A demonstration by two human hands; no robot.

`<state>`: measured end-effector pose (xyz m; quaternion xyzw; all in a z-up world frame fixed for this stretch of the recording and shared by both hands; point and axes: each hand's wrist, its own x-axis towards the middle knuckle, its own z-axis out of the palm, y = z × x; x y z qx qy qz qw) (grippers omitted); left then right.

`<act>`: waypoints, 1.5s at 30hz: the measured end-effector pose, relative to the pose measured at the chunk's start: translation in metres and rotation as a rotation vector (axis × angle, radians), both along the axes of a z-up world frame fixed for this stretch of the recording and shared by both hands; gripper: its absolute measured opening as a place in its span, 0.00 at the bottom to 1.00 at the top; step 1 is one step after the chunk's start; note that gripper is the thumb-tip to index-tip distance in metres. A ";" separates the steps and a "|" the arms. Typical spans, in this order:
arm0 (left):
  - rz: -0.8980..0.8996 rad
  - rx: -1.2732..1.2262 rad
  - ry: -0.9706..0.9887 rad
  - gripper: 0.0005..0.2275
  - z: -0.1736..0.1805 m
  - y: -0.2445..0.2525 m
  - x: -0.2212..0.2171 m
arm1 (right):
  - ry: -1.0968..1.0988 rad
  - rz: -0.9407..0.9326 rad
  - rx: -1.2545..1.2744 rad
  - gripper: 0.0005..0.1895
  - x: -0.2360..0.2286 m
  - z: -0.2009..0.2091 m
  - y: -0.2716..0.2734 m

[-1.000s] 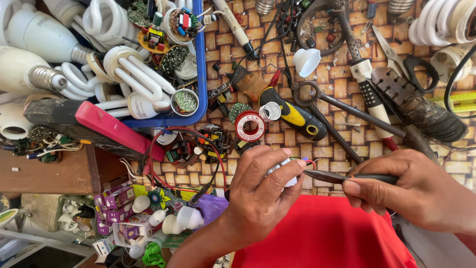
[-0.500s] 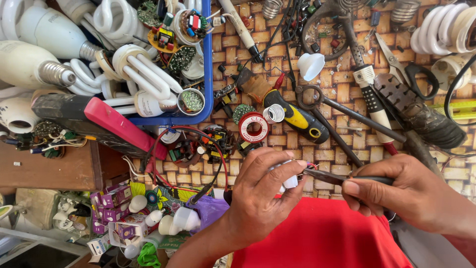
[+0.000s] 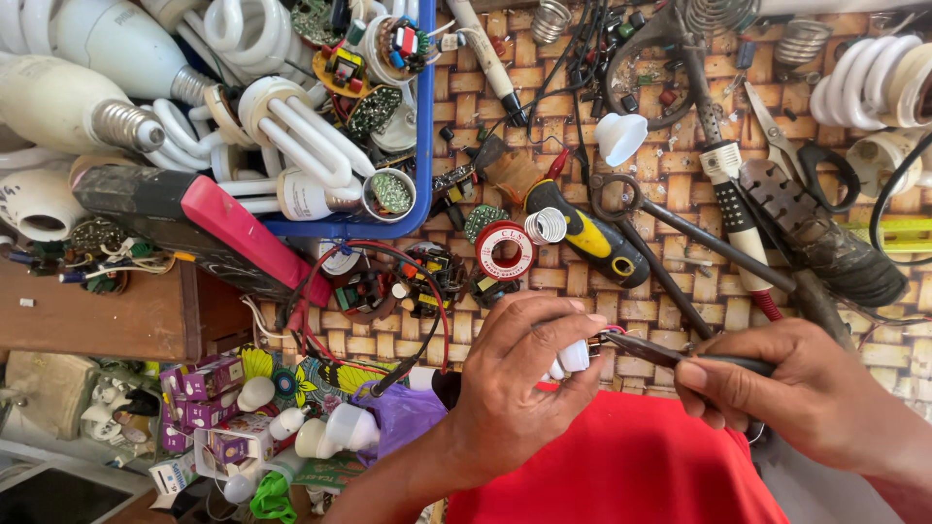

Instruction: The person disassembles compact fluorescent light bulbs on a cluttered workbench, using pliers and a screwdriver to remove the base and access internal wiring. They connect wires to a test socket, check if the bulb lights up, and continue adjusting components.

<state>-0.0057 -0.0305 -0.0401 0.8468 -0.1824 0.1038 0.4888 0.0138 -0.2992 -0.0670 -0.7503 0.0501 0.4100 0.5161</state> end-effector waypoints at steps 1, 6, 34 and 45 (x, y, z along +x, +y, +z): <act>0.008 -0.002 0.024 0.13 0.000 0.001 -0.001 | 0.043 0.009 -0.034 0.25 -0.002 0.000 0.000; 0.004 0.040 0.036 0.12 -0.004 0.004 -0.002 | 0.022 0.059 -0.008 0.26 -0.007 0.000 -0.002; -0.103 -0.075 0.139 0.13 0.002 0.002 -0.008 | -1.123 0.145 0.046 0.06 0.007 0.037 0.068; -0.035 -0.056 0.057 0.13 0.000 -0.002 -0.005 | -1.171 0.117 0.062 0.06 0.002 0.031 0.070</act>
